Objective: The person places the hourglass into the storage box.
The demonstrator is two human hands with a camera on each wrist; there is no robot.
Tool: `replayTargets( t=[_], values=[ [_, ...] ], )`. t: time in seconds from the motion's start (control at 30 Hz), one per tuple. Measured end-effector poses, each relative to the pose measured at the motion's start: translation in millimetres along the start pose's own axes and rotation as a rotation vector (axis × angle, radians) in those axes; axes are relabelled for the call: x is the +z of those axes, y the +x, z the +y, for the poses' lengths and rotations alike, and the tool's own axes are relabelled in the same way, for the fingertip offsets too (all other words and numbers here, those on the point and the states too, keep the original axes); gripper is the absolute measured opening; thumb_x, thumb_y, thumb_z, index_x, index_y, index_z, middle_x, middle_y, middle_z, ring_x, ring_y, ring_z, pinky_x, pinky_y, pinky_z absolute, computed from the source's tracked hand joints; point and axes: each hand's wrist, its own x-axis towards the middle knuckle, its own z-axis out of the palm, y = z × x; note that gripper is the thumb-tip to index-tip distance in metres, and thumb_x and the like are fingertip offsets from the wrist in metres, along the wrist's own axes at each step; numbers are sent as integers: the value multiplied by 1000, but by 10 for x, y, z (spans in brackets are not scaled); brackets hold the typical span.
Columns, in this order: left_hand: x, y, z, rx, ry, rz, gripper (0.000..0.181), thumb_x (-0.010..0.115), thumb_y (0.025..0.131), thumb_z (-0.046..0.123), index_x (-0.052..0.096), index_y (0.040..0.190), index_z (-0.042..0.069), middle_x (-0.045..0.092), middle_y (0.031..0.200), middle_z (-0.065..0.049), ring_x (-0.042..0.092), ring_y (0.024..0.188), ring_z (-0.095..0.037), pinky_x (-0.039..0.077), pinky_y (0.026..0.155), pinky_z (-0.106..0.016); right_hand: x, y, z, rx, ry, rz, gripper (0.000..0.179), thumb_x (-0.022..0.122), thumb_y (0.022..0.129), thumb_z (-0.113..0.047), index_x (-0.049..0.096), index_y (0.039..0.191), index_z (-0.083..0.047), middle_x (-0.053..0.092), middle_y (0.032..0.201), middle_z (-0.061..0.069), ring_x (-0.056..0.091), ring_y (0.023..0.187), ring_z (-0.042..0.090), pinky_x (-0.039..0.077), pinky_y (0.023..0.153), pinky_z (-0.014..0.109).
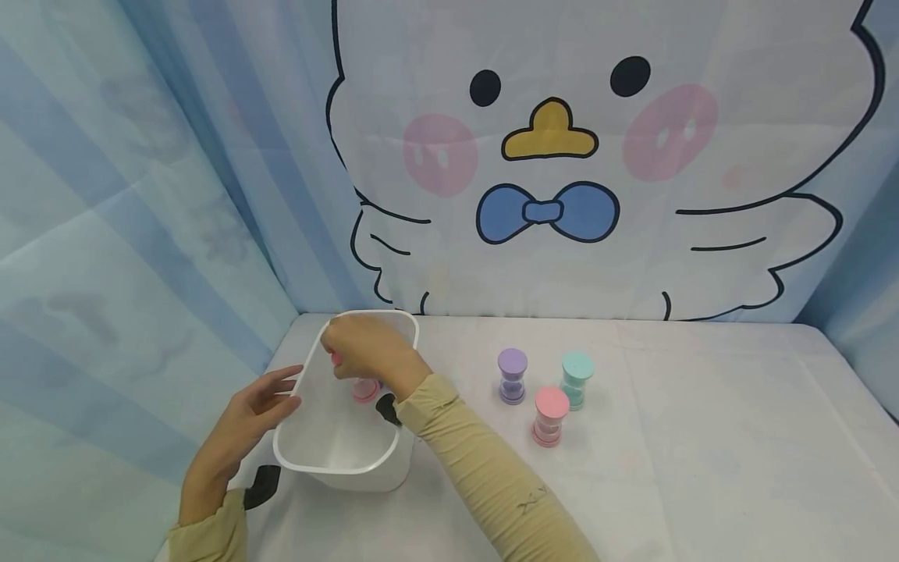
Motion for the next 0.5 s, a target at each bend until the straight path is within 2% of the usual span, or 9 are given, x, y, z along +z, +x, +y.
replayTargets(
  t=[0.17, 0.5],
  values=[
    [1, 7, -5, -8, 0, -4, 52, 65, 97, 22, 47, 146, 12, 56, 137, -19, 57, 122, -36, 55, 92, -44, 30, 36, -31, 8, -5, -22, 18, 75, 84, -14, 74, 102, -13, 64, 93, -1, 57, 83, 12, 49, 76, 22],
    [3, 18, -1, -19, 5, 8, 52, 65, 97, 22, 48, 145, 11, 56, 137, -20, 57, 122, -38, 54, 94, -48, 91, 98, -74, 46, 15, -85, 22, 79, 85, -19, 73, 105, -14, 66, 93, -4, 57, 82, 12, 49, 74, 22]
  ],
)
